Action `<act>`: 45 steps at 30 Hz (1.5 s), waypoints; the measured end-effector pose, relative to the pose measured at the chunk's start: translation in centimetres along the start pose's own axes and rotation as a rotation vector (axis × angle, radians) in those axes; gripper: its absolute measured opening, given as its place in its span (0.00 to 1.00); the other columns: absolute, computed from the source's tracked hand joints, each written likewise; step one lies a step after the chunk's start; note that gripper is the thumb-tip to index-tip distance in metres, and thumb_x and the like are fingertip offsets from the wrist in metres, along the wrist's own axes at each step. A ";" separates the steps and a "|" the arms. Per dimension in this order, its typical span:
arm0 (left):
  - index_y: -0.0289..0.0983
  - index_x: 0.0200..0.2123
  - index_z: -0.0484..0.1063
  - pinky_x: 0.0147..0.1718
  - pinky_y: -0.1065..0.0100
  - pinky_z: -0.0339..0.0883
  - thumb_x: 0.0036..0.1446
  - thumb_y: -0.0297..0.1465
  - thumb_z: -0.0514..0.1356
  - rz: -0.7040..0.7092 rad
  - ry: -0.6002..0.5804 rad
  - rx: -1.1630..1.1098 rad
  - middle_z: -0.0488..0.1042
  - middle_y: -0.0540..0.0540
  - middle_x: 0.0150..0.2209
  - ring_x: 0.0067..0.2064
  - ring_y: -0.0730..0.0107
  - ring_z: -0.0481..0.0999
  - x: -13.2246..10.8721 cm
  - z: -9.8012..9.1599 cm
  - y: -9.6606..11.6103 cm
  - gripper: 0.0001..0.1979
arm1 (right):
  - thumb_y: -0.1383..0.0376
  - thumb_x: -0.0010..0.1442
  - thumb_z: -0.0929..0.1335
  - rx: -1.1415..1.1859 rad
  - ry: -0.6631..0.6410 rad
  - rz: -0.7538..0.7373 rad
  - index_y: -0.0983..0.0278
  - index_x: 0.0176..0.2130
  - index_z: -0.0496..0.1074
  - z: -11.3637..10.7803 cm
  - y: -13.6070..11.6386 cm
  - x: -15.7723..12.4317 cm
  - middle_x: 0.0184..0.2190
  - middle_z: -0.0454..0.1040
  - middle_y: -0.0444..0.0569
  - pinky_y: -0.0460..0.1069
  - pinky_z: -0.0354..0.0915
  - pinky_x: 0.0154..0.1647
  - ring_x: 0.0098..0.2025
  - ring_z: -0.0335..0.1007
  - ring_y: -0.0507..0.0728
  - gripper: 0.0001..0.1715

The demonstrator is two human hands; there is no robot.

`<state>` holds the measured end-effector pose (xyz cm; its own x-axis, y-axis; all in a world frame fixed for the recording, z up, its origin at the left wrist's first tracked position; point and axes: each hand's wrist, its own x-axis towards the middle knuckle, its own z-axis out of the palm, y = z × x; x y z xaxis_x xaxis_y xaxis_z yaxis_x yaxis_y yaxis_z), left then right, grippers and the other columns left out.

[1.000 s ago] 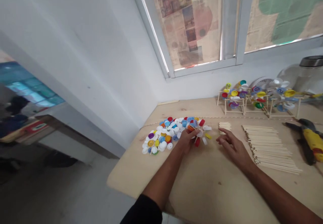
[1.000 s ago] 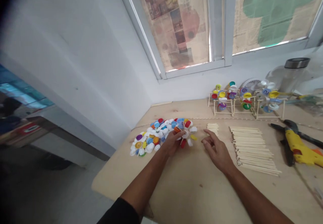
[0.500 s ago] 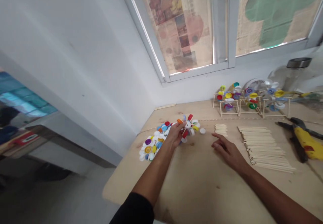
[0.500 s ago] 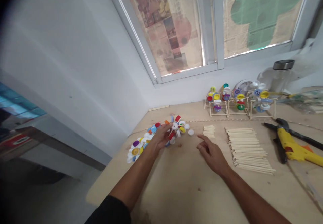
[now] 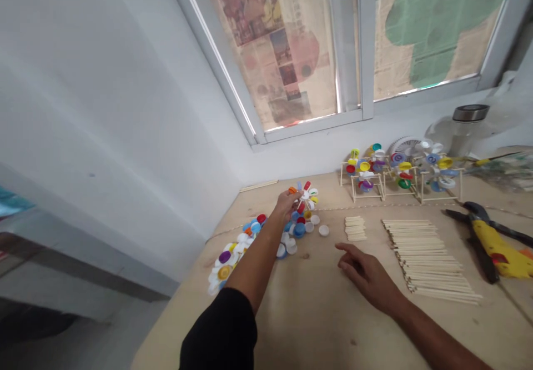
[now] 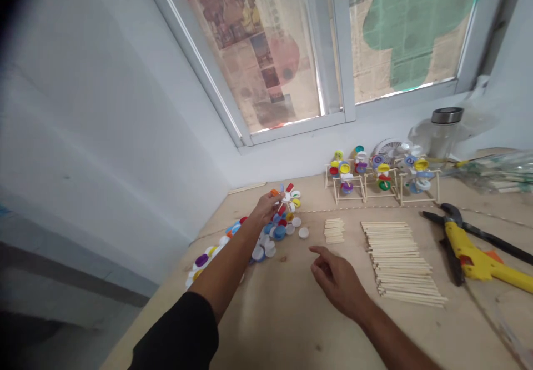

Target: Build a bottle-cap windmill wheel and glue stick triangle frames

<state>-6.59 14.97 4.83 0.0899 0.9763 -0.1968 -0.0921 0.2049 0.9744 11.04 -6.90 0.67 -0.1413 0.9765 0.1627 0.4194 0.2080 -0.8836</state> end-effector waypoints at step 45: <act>0.39 0.38 0.74 0.47 0.62 0.65 0.52 0.30 0.57 0.711 -0.023 0.916 0.77 0.45 0.41 0.44 0.62 0.74 -5.1 3.2 -0.7 0.10 | 0.69 0.54 0.62 -0.057 -0.043 0.064 0.64 0.38 0.76 0.6 -0.2 0.5 0.26 0.74 0.45 0.43 0.58 0.28 0.25 0.64 0.49 0.16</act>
<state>-3.83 9.60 5.51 0.3251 0.8476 0.4194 0.6222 -0.5257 0.5801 10.32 -6.53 0.66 -0.1502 0.9849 0.0863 0.4795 0.1489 -0.8648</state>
